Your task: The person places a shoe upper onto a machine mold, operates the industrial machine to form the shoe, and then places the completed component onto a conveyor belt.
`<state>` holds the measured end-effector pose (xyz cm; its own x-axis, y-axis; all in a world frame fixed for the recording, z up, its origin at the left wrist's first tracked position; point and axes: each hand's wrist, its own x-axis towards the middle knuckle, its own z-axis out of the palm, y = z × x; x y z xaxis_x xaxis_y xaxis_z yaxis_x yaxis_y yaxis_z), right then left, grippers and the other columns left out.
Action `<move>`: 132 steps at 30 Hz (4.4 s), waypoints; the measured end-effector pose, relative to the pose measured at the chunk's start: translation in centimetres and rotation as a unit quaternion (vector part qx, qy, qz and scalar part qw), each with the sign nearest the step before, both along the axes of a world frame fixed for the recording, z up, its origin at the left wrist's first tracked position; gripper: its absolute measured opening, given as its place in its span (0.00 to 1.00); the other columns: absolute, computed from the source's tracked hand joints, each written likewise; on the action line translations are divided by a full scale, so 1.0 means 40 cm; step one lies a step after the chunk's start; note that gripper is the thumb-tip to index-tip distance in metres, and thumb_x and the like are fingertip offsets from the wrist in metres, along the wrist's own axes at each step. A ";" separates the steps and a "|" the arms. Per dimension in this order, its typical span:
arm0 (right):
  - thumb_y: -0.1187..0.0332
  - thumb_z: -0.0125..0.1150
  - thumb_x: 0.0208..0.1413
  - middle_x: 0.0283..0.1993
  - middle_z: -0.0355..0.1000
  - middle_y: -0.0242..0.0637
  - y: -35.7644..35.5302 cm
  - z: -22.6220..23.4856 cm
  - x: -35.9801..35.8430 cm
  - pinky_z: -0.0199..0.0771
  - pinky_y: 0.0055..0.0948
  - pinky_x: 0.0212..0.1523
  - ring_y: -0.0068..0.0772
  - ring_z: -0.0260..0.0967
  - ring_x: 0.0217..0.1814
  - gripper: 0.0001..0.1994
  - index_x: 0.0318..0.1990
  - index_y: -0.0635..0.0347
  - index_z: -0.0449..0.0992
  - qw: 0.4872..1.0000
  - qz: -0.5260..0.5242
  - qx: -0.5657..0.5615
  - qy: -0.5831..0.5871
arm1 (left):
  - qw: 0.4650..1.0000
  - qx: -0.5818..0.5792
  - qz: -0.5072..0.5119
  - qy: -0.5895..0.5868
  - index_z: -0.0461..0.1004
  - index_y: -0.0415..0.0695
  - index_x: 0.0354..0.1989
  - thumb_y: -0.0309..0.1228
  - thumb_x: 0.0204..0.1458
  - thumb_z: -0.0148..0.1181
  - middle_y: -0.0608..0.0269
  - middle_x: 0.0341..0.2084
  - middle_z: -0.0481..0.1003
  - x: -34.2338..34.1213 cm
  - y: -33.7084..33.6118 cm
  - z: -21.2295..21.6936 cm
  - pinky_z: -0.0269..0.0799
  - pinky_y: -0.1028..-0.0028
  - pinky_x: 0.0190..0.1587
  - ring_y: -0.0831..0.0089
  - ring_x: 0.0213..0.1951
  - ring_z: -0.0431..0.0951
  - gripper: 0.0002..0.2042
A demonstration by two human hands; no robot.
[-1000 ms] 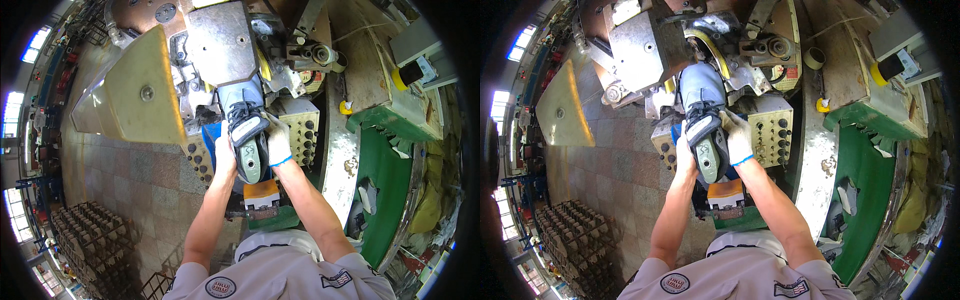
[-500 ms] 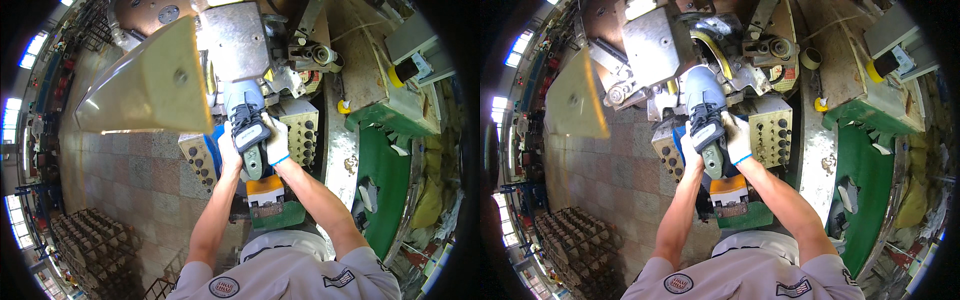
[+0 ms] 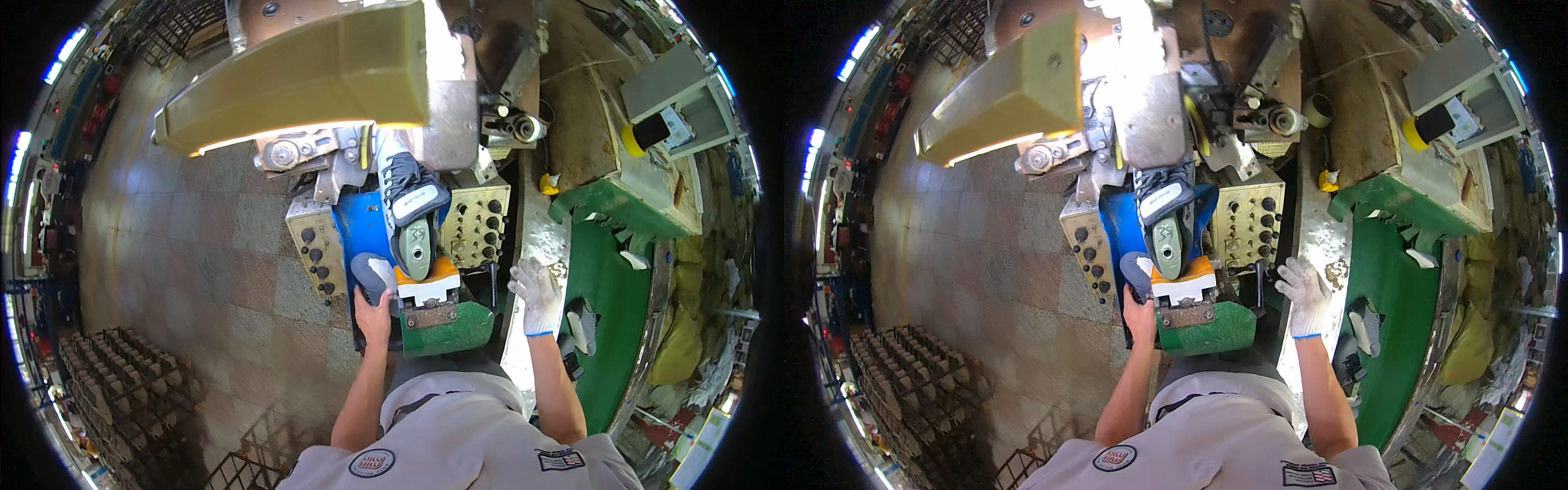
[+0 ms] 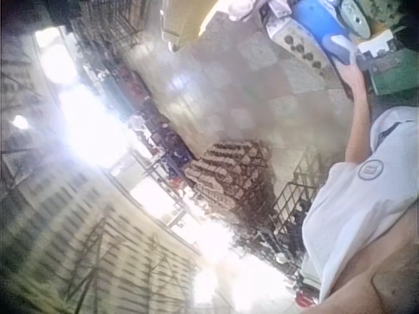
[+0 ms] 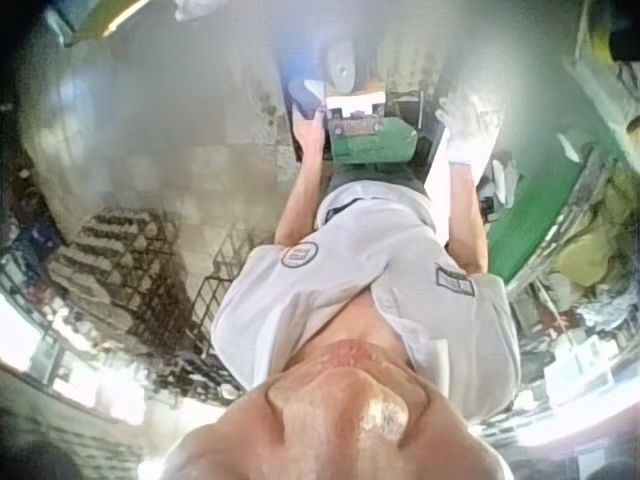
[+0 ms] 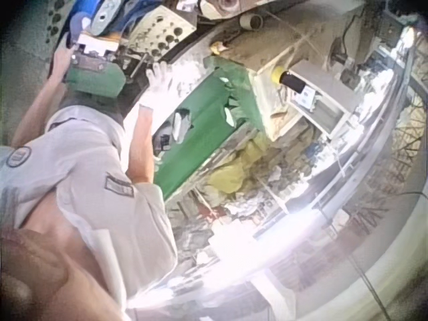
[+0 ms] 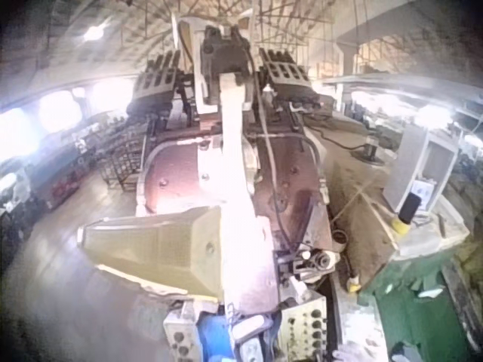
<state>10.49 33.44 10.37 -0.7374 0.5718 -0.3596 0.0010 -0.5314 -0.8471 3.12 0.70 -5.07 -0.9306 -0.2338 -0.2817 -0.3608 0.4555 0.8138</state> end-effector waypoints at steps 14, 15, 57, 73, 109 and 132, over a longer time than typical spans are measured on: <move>0.62 0.51 0.69 0.57 0.72 0.58 -0.078 0.122 -0.061 0.83 0.35 0.47 0.48 0.77 0.53 0.26 0.64 0.77 0.61 0.994 0.096 0.052 -0.011 | 0.998 -0.035 -0.050 0.028 0.80 0.36 0.41 0.40 0.38 0.76 0.47 0.31 0.82 -0.034 -0.090 0.324 0.77 0.63 0.40 0.58 0.33 0.83 0.24; 0.62 0.51 0.69 0.57 0.72 0.58 -0.092 0.156 -0.062 0.83 0.34 0.47 0.47 0.78 0.53 0.26 0.64 0.77 0.62 0.992 0.099 0.080 -0.023 | 0.997 -0.037 -0.058 0.027 0.80 0.36 0.40 0.38 0.38 0.76 0.49 0.30 0.82 -0.038 -0.108 0.425 0.77 0.66 0.38 0.63 0.31 0.83 0.23; 0.50 0.73 0.47 0.42 0.77 0.49 1.617 -0.534 0.721 0.78 0.48 0.43 0.54 0.76 0.51 0.37 0.55 0.74 0.72 0.864 -0.310 0.030 -0.396 | 0.936 -0.267 -0.177 0.145 0.76 0.33 0.51 0.35 0.55 0.67 0.50 0.45 0.79 -0.152 0.361 0.580 0.76 0.67 0.47 0.62 0.42 0.79 0.20; 0.69 0.64 0.58 0.59 0.74 0.46 1.157 -0.457 0.608 0.69 0.46 0.65 0.44 0.73 0.59 0.25 0.62 0.66 0.69 0.921 -0.263 -0.194 0.212 | 0.949 -0.104 -0.256 0.152 0.78 0.32 0.50 0.32 0.53 0.66 0.52 0.41 0.82 -0.190 0.321 0.523 0.76 0.68 0.44 0.65 0.40 0.80 0.19; 0.73 0.56 0.66 0.59 0.71 0.38 -0.279 0.128 -0.503 0.72 0.27 0.58 0.27 0.71 0.55 0.24 0.68 0.68 0.62 0.953 0.126 -0.226 0.159 | 0.882 0.464 0.007 0.082 0.67 0.25 0.59 0.18 0.50 0.64 0.41 0.48 0.78 -0.497 0.142 0.538 0.79 0.72 0.52 0.62 0.47 0.82 0.26; 0.65 0.54 0.68 0.40 0.77 0.31 -0.307 0.017 -0.527 0.73 0.21 0.43 0.19 0.71 0.40 0.13 0.47 0.66 0.79 0.990 0.102 0.012 0.098 | 0.850 0.519 -0.040 -0.079 0.75 0.39 0.49 0.52 0.68 0.43 0.62 0.36 0.80 -0.436 0.192 0.398 0.78 0.72 0.42 0.73 0.35 0.80 0.26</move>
